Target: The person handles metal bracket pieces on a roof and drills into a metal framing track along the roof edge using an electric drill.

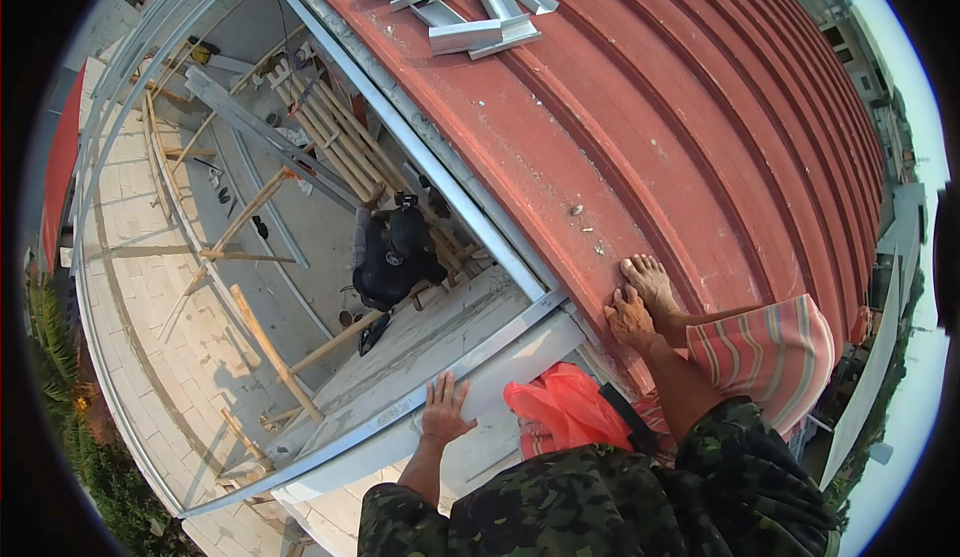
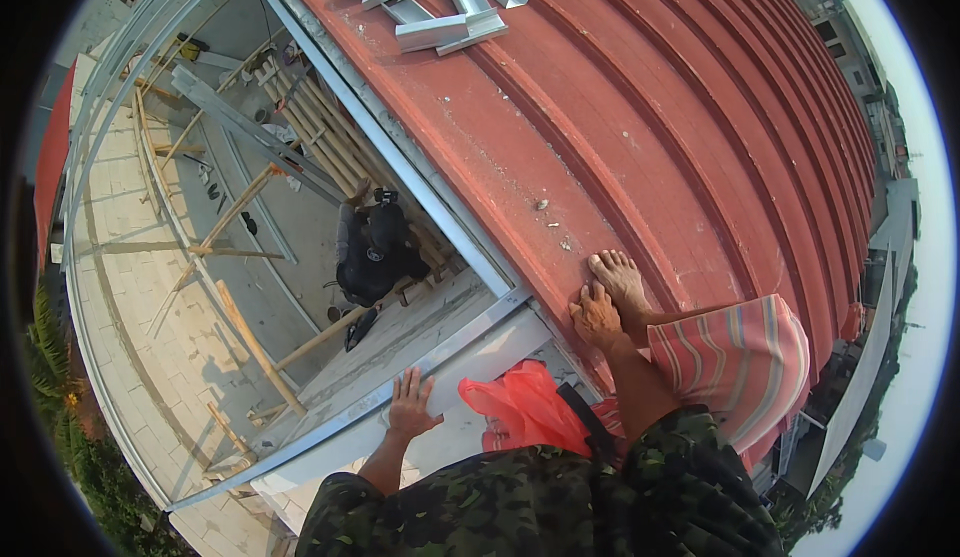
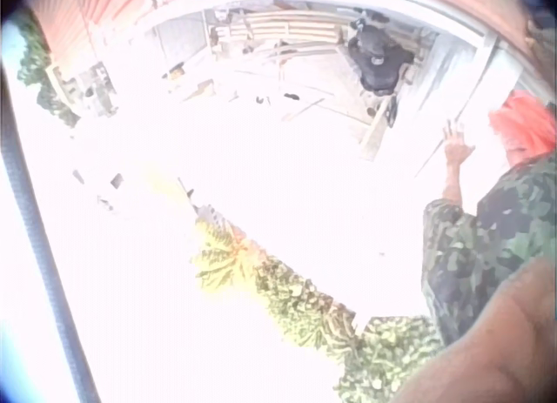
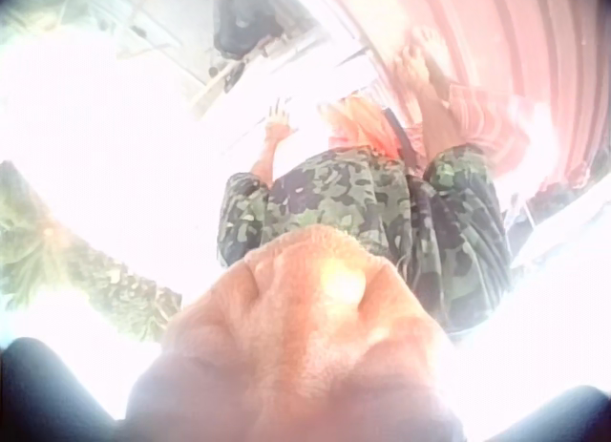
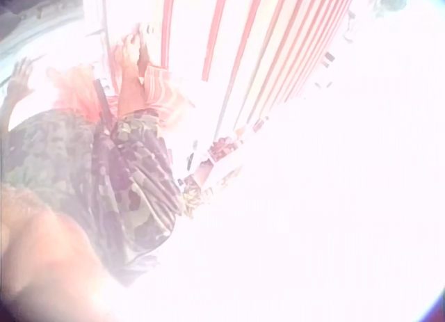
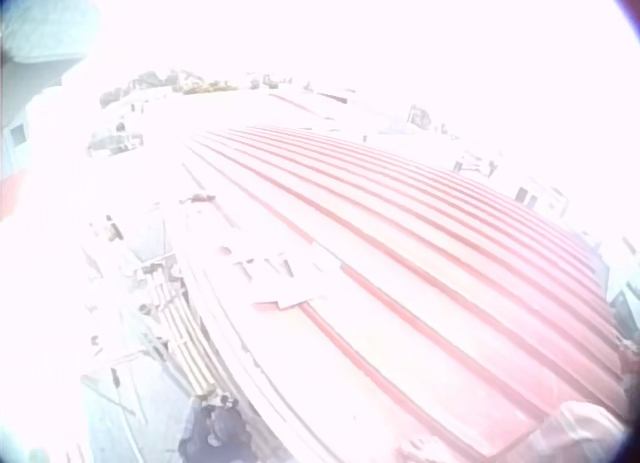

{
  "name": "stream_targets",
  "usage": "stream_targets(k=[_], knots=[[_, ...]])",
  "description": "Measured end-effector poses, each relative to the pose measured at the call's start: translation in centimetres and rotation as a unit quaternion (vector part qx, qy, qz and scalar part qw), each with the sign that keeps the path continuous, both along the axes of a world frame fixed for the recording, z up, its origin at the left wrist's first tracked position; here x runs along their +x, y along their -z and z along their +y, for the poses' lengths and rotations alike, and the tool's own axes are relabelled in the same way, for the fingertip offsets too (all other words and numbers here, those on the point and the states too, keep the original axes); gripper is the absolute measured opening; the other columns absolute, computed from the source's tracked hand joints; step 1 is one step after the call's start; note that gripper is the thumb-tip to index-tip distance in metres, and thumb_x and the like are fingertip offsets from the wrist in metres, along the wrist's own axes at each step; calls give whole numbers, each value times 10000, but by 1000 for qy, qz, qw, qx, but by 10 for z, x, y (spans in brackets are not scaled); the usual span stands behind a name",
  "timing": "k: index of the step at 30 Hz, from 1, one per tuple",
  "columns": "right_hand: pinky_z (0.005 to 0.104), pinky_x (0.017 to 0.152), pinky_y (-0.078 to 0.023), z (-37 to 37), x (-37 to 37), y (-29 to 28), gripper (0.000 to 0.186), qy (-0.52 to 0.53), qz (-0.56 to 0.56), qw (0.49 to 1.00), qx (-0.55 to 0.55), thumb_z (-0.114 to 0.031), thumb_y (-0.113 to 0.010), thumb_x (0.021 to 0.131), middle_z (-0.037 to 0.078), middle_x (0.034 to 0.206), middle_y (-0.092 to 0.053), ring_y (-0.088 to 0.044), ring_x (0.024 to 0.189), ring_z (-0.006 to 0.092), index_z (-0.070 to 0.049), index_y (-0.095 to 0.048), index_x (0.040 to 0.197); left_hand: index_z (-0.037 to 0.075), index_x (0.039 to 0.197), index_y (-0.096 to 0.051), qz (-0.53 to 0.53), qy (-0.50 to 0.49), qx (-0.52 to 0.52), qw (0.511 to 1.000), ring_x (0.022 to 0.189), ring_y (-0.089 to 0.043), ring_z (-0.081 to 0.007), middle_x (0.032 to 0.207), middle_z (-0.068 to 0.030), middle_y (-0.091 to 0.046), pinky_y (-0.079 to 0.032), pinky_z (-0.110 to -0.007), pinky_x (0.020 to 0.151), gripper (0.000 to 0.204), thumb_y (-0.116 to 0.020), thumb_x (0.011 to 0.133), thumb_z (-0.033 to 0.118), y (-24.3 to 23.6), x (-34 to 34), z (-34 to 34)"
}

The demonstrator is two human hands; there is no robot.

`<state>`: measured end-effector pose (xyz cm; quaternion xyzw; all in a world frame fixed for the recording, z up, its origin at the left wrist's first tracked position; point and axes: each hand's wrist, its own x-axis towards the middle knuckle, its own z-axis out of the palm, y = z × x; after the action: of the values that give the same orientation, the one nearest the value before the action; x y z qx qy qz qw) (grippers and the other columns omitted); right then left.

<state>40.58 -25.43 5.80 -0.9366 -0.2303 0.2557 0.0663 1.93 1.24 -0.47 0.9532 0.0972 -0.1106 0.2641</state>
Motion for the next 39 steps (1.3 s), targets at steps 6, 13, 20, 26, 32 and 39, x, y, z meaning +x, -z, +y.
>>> stream_targets(k=[6, 13, 20, 26, 32, 39], knots=[[410, 943, -453, -4, 32, 21, 466, -87, 105, 986, -99, -286, -557, 886, 289, 1108, -513, -511, 1068, 463, 96, -550, 1152, 159, 1424, -431, 30, -3, -7, 1000, 1439, -244, -391, 1538, -232, -273, -214, -596, 1140, 1071, -868, 502, 487, -7, 7, 5], [484, 1044, -358, 89, 35, -88, 454, -199, 22, 960, -196, -351, -605, 825, 286, 1149, -577, -515, 1187, 425, 26, -651, 1075, 187, 1454, -408, 64, -11, 3, 998, 1447, -227, -383, 1550, -216, -261, -190, -562, 1162, 1060, -849, 541, 496, -11, -5, 2], [461, 1114, -296, 24, 68, -8, 596, -124, -121, 973, -153, -512, -595, 776, 189, 1279, -582, -443, 1303, 372, -68, -638, 1171, 177, 1453, -405, 45, 0, 4, 999, 1442, -238, -385, 1548, -217, -263, -194, -563, 1159, 1071, -858, 528, 473, -13, 10, 0], [461, 901, -496, 118, 60, -194, 450, -163, -14, 985, 64, -271, -595, 862, 222, 1228, -593, -613, 1037, 417, -8, -580, 1226, 161, 1451, -386, 65, -4, 11, 998, 1445, -221, -390, 1552, -216, -244, -191, -594, 1146, 1088, -876, 517, 428, -15, 9, -2], [472, 894, -524, 77, 123, -389, 480, -143, -87, 939, 302, -322, -624, 913, 214, 1252, -588, -628, 1096, 367, -12, -573, 1276, 112, 1481, -324, 215, -16, 58, 975, 1471, -143, -383, 1572, -218, -184, -138, -615, 1147, 1113, -822, 587, 547, -36, 24, -16], [448, 964, -469, -35, 321, -255, 571, 142, -86, 936, 311, -456, -547, 945, 232, 1233, -600, -590, 1149, 322, -5, -566, 1295, -53, 1469, -256, 28, -353, -160, 921, 1423, -223, -449, 1491, -315, -298, -248, -471, 1146, 1052, -745, 753, 542, -40, 190, -45]])
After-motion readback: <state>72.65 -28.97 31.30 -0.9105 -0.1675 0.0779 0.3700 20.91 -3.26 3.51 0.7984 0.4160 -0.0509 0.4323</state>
